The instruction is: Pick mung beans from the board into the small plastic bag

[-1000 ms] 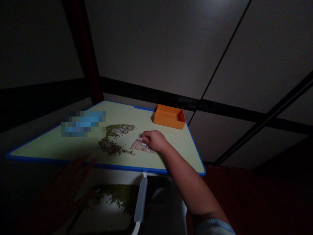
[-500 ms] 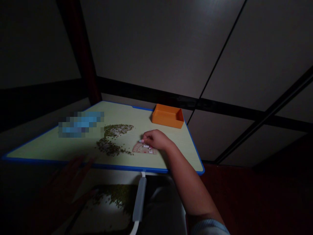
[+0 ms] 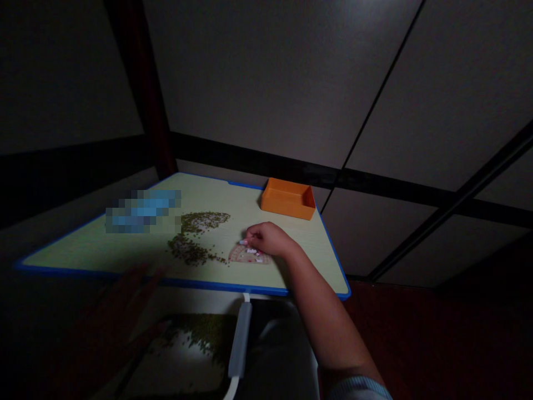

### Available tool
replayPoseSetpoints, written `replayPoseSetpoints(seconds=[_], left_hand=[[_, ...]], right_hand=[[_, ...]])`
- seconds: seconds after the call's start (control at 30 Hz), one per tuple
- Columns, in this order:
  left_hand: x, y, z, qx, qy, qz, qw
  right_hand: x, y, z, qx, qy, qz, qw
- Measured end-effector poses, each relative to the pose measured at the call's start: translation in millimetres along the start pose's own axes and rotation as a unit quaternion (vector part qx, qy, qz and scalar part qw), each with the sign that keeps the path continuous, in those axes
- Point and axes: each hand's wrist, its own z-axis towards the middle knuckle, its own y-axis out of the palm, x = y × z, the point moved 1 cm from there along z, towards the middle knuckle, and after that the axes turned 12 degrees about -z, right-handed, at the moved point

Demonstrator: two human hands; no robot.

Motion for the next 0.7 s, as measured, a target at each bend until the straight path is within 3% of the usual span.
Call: replayPoseSetpoints(seconds=[0.27,0.47,0.7], left_hand=[[-1.0,4.9,-3.1,-0.017,-0.038,-0.013,0.999],[0.2,3.6,-2.2,0.015,0.001,0.006,1.0],[1.3,2.0,-0.7,0.022,0.011,0.014,1.0]], right_hand=[[0.9,2.2,0.5,-0.028,-0.015,0.026,0.999],[0.3,2.6,-0.6,-0.025,-0.009,0.029,0.999],[-3.3,0.4,-3.5,-0.099,0.023,0.043,0.994]])
